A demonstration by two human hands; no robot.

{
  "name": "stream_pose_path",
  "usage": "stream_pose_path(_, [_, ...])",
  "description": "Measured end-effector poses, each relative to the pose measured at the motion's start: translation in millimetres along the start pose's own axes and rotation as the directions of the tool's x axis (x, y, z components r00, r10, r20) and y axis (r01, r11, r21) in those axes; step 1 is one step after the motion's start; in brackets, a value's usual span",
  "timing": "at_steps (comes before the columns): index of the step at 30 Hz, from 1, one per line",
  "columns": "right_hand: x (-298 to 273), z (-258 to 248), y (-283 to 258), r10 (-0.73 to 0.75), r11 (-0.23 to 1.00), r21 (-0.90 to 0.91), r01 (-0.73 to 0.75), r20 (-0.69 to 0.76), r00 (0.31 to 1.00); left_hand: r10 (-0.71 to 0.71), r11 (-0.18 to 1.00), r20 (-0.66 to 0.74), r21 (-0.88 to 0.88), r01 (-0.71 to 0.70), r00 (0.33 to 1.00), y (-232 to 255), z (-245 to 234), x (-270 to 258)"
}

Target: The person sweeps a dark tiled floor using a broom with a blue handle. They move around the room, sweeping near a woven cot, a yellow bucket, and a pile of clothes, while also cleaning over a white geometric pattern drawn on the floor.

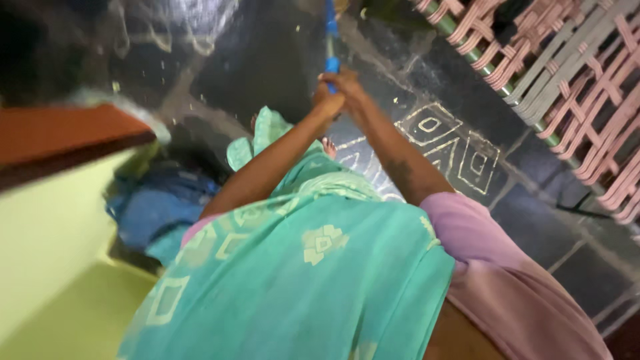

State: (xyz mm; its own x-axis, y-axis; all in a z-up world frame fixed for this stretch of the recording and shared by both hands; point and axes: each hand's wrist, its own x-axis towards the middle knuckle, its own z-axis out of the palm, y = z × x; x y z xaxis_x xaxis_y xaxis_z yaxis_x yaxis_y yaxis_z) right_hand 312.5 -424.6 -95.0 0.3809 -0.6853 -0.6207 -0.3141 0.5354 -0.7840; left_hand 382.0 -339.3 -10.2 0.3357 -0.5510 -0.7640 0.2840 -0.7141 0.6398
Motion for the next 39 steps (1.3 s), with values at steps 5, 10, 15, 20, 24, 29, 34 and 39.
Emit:
stream_pose_path(5, [33,73,-34,-0.007,0.997,0.083,0.011,-0.047,0.999,0.060,0.998,0.034,-0.011,-0.060,0.998,51,-70,14])
stream_pose_path(10, [80,112,-69,0.081,0.984,0.164,-0.076,-0.027,0.996,0.081,0.983,0.026,0.166,-0.084,0.996,74,-104,81])
stream_pose_path(15, [101,114,-76,0.130,0.984,0.152,-0.095,-0.235,0.963,0.065,0.990,0.158,0.112,-0.083,0.985,100,-118,105])
stream_pose_path(20, [102,111,-84,0.203,0.936,0.338,-0.098,-0.293,0.934,0.004,0.968,0.272,0.241,-0.072,0.962,119,-122,122])
stream_pose_path(24, [114,112,-109,0.301,0.922,0.346,-0.175,-0.352,0.886,0.015,0.976,0.313,0.203,-0.082,0.950,138,-126,139])
stream_pose_path(29, [148,103,-131,0.200,0.935,0.343,-0.087,-0.310,0.930,0.126,0.920,0.262,0.329,-0.211,0.957,176,-126,158])
stream_pose_path(34, [177,89,-159,0.196,0.864,0.485,-0.138,-0.072,0.978,0.184,0.870,0.134,0.438,-0.225,0.974,217,-116,157])
stream_pose_path(39, [215,71,-205,0.234,0.783,0.541,-0.307,0.202,0.951,0.155,0.893,0.044,0.420,-0.159,0.987,250,-94,194])
